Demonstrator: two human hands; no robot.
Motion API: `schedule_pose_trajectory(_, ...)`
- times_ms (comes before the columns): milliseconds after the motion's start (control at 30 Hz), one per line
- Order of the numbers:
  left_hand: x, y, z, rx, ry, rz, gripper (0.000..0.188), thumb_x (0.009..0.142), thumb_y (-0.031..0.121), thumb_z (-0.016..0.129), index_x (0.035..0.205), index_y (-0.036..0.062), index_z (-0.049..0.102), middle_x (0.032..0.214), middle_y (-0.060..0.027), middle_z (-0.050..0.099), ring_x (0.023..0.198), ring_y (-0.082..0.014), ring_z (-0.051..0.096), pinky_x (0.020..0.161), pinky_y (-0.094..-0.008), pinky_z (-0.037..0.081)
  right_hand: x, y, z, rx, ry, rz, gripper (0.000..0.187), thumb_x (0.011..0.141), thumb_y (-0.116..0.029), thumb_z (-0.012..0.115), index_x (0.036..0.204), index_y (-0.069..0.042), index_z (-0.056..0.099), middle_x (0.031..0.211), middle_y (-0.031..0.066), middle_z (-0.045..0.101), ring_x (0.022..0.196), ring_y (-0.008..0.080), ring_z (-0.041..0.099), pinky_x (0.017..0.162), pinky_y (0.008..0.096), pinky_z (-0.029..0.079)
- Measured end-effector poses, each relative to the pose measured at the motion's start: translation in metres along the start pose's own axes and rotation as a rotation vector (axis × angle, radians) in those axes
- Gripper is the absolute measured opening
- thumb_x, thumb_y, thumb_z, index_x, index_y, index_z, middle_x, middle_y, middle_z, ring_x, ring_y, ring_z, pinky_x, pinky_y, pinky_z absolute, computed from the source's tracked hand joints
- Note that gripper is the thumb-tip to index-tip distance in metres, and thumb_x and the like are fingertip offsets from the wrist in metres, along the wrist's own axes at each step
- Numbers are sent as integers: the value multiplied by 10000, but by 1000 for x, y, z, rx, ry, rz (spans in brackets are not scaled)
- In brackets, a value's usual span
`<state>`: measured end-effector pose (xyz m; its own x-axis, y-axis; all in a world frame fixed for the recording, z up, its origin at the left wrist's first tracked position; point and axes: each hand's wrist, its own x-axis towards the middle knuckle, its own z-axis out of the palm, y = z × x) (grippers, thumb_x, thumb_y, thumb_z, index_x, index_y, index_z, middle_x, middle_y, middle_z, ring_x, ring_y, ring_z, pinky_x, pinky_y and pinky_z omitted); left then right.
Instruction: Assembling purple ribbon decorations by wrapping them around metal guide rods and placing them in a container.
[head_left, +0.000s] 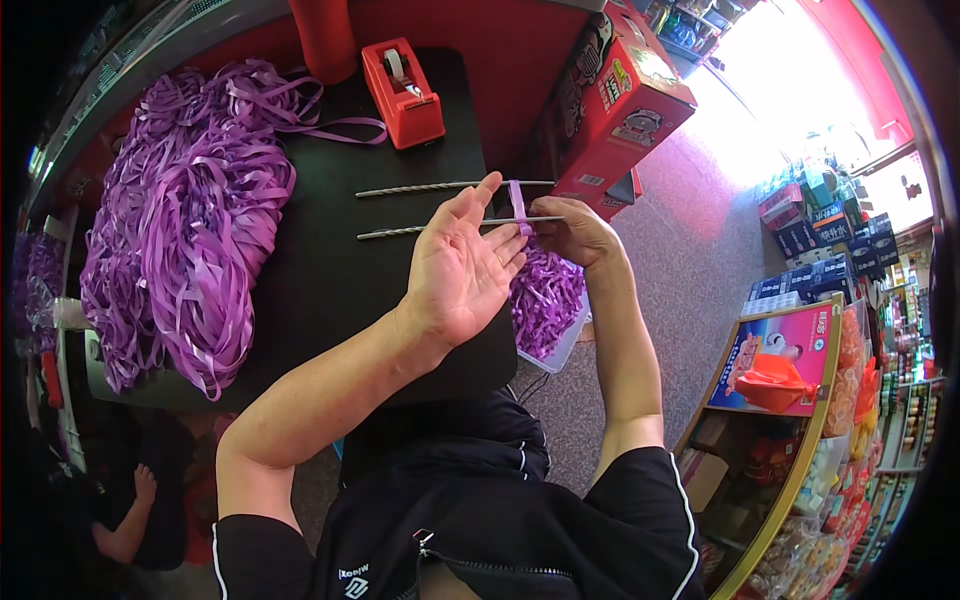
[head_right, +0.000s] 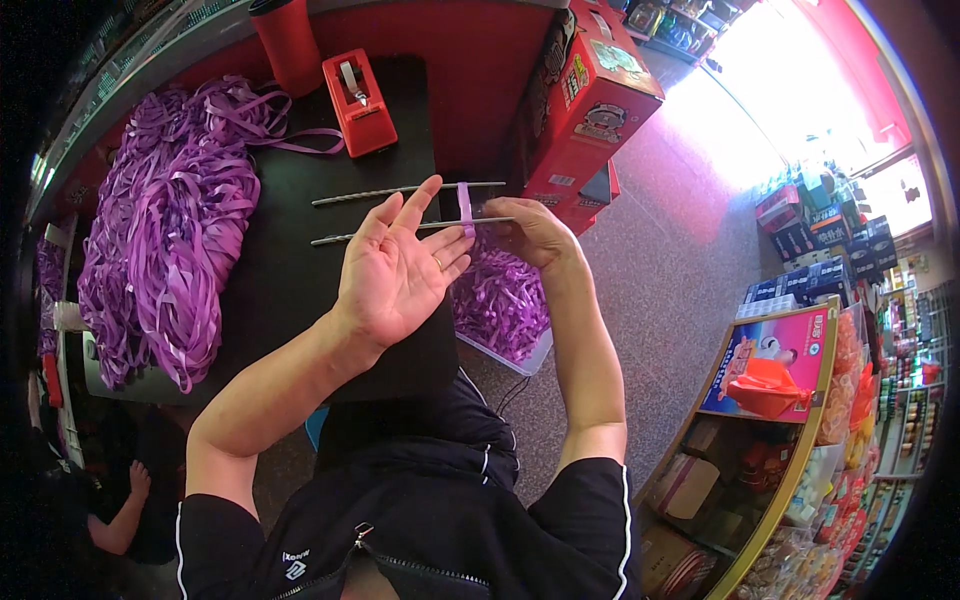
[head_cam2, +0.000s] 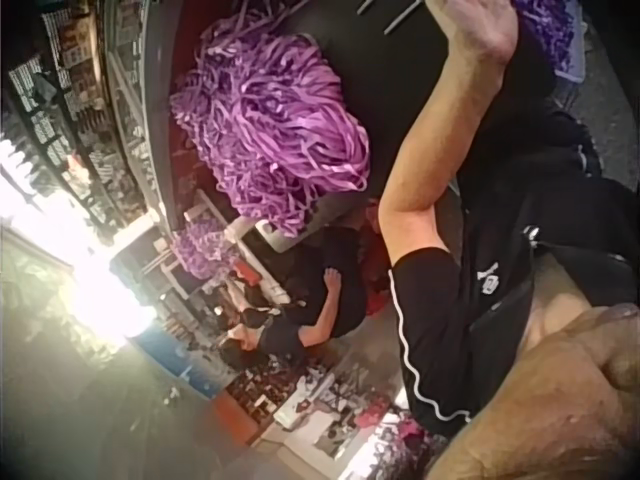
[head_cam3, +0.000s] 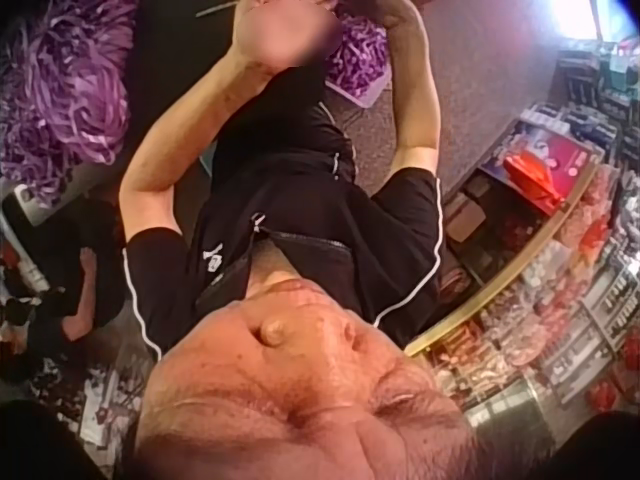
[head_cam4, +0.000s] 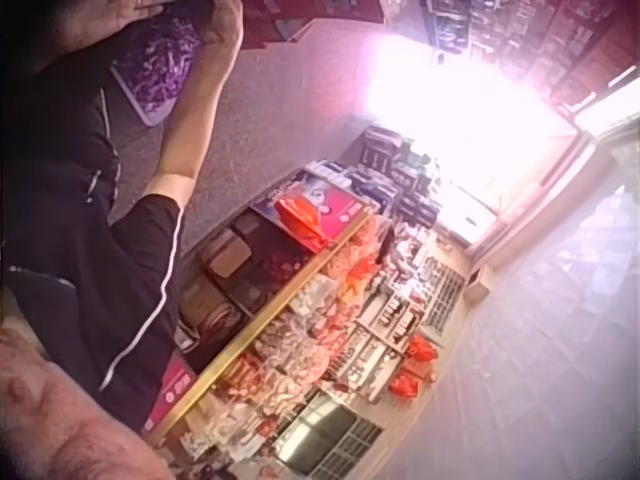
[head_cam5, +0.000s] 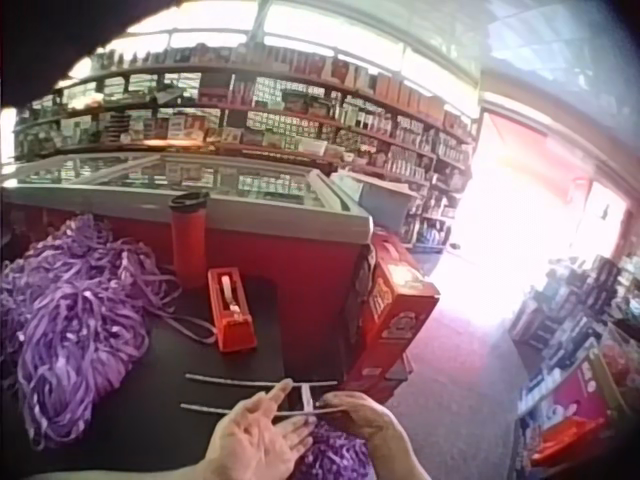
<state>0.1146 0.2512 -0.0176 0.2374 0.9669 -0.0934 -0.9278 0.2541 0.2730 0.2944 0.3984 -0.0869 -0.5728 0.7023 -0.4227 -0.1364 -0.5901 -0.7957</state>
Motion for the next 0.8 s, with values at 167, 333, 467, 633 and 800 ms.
schedule_pose_trajectory(167,1,1,-6,3,-24,0,631,960,470,402,1515,246,199,1524,-335,-52,1454,-375,-3,1165,-430,-23,8,15,23,16,-100,51,137,852,-164,683,919,-50,648,857,46,657,737,148,619,683,299,505)
schedule_pose_trajectory(333,1,0,-3,7,-6,6,628,961,465,399,1516,248,198,1528,-327,-40,1454,-376,11,1167,-431,-19,16,19,29,58,-220,56,170,850,-191,696,949,-68,633,797,35,648,706,129,627,658,282,523)
schedule_pose_trajectory(467,2,-1,-3,5,-5,13,637,964,463,394,1520,246,173,1531,-320,-44,1454,-382,-5,1168,-432,-21,27,30,25,157,-322,-10,180,841,-195,708,938,-67,628,777,27,636,669,110,615,615,258,520)
schedule_pose_trajectory(633,1,0,-4,14,-22,12,647,965,457,394,1524,243,150,1534,-313,-51,1452,-389,-17,1168,-433,-23,28,38,27,313,-386,35,163,839,-169,706,943,-74,622,755,35,633,680,129,631,610,272,536)
schedule_pose_trajectory(800,1,-1,-4,10,1,4,674,956,453,417,1527,245,126,1526,-323,-88,1452,-390,-26,1168,-425,-14,9,37,17,-211,-90,-44,205,842,-176,685,951,-6,652,786,51,650,708,115,609,649,261,504)
